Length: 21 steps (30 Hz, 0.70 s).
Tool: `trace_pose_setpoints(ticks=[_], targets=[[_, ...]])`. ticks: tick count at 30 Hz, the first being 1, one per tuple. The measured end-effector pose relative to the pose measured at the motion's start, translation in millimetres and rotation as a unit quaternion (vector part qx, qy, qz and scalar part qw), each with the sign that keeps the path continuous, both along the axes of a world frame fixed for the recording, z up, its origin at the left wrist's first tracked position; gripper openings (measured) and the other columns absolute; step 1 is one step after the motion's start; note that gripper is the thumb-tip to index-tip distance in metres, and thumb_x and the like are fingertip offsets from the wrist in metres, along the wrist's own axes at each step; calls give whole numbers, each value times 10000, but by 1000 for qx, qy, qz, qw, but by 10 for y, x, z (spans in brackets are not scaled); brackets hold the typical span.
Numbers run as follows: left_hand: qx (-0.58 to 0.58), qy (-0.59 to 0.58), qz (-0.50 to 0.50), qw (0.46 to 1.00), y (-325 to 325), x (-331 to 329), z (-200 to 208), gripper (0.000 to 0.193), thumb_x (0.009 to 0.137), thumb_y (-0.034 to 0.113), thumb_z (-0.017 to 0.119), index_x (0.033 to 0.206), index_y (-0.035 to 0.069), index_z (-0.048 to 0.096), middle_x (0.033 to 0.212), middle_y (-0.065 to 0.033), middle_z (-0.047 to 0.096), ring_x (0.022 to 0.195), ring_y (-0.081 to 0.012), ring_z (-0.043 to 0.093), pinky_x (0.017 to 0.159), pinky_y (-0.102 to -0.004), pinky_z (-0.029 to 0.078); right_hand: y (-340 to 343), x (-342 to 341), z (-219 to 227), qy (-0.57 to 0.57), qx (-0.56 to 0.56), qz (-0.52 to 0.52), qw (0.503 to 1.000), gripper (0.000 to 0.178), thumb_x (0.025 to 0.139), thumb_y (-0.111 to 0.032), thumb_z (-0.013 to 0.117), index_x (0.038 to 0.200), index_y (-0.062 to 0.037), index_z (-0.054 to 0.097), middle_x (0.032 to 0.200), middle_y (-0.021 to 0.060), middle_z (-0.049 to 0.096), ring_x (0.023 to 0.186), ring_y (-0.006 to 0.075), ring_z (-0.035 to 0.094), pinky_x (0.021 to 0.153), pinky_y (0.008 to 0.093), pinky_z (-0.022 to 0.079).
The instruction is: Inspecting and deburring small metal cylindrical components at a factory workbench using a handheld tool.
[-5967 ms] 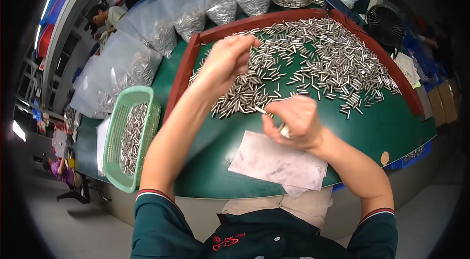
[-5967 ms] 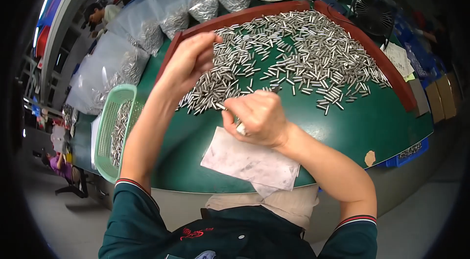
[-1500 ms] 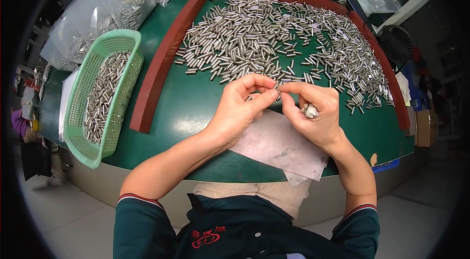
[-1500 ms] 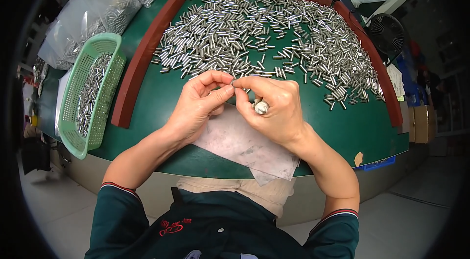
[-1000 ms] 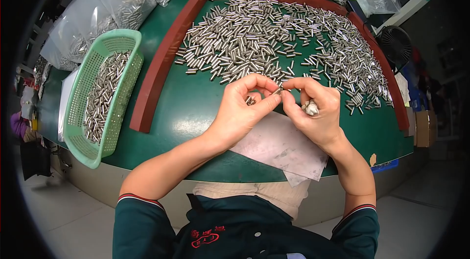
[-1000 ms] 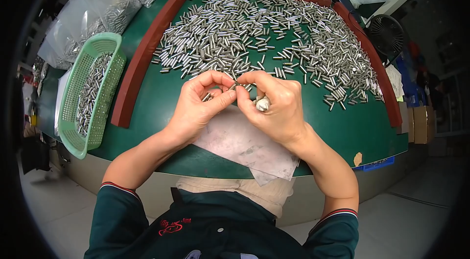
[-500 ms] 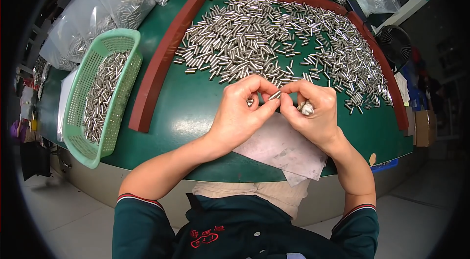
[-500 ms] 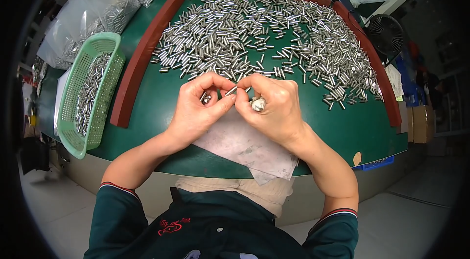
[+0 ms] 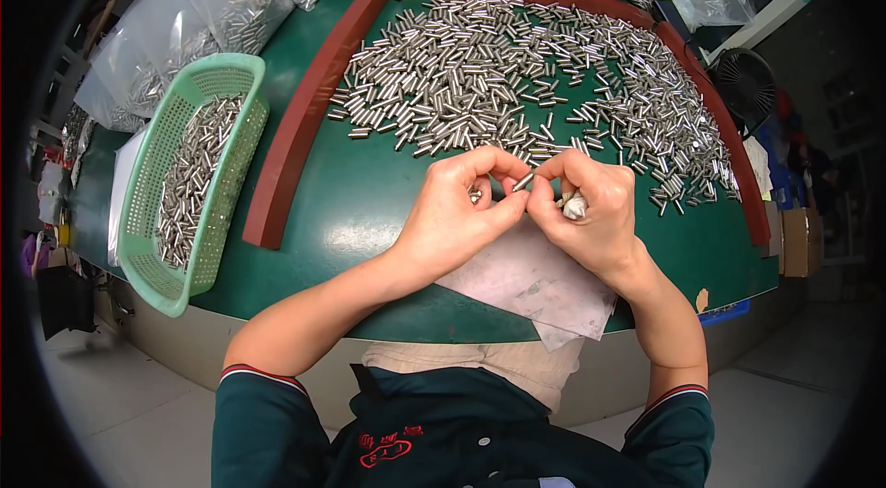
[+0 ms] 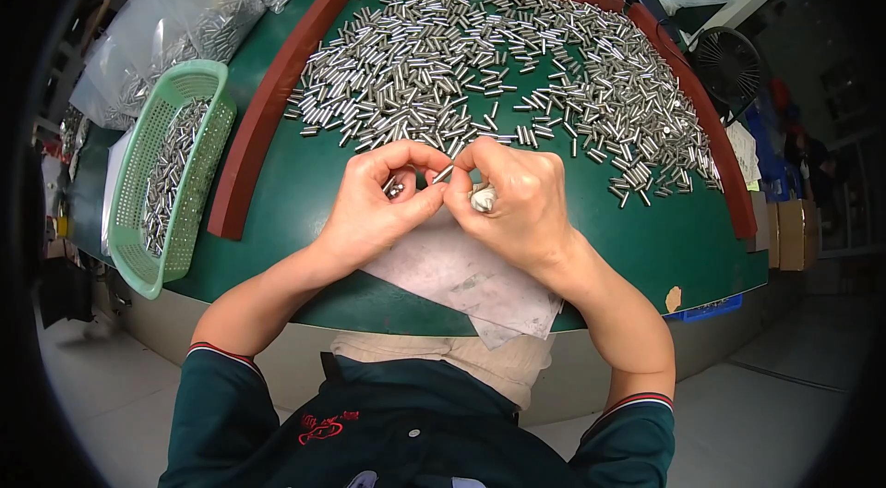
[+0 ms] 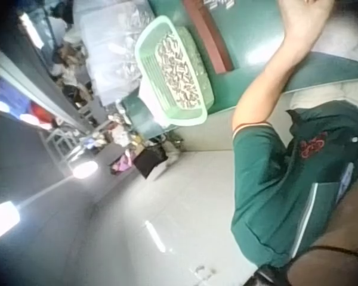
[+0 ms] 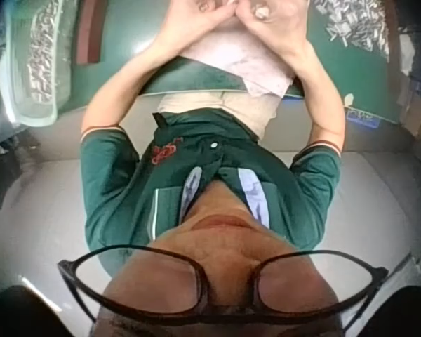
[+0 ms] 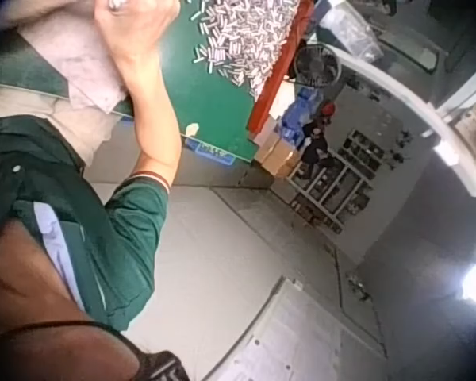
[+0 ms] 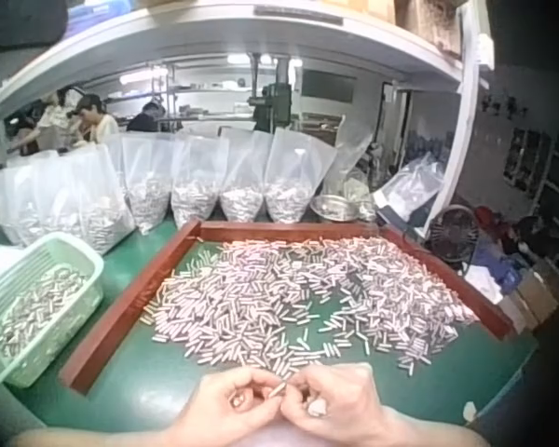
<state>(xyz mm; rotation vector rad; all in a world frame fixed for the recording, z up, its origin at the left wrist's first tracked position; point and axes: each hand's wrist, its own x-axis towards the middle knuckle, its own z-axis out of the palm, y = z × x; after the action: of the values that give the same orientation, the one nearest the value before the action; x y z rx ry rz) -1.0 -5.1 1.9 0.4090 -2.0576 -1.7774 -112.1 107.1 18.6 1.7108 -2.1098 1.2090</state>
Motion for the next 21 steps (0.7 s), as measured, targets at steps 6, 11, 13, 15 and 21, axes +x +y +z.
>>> trace_pose_setpoints(ticks=[6, 11, 13, 15, 21], targets=[[90, 13, -19, 996, -22, -29, -36, 147, 725, 53, 590, 861, -1, 607, 744, 20, 574, 579, -7, 392, 510, -157, 334, -5, -15, 6, -15, 9, -8, 1000, 84, 628, -19, 611, 629, -48, 532, 523, 67, 550, 416, 167, 540, 377, 265, 405], [79, 10, -11, 997, -35, -35, -44, 145, 731, 49, 586, 866, 2, 611, 769, 10, 589, 622, -16, 432, 548, -162, 353, -4, -20, 2, -36, 11, -10, 999, 70, 629, -28, 609, 638, -45, 541, 485, 59, 516, 389, 149, 505, 364, 259, 374], [77, 24, -7, 997, -35, -37, -39, 140, 736, 48, 583, 865, 3, 613, 782, 7, 592, 633, -20, 445, 553, -163, 357, -9, -21, -7, -39, 2, -15, 999, 69, 627, -28, 608, 639, -46, 542, 473, 54, 503, 379, 145, 491, 360, 259, 364], [89, 22, -8, 996, -36, -31, -24, 140, 739, 49, 582, 867, 0, 611, 790, 4, 591, 640, -22, 450, 560, -163, 363, -13, -26, -16, -41, -6, -19, 999, 67, 626, -29, 607, 640, -46, 543, 462, 50, 489, 368, 140, 476, 356, 258, 354], [136, 28, -11, 990, -42, -22, -29, 148, 759, 56, 576, 889, -11, 600, 818, -13, 585, 677, -34, 479, 613, -172, 400, -15, -25, -15, -46, -13, -23, 999, 66, 623, -31, 606, 643, -48, 545, 441, 37, 459, 343, 127, 436, 345, 255, 327]])
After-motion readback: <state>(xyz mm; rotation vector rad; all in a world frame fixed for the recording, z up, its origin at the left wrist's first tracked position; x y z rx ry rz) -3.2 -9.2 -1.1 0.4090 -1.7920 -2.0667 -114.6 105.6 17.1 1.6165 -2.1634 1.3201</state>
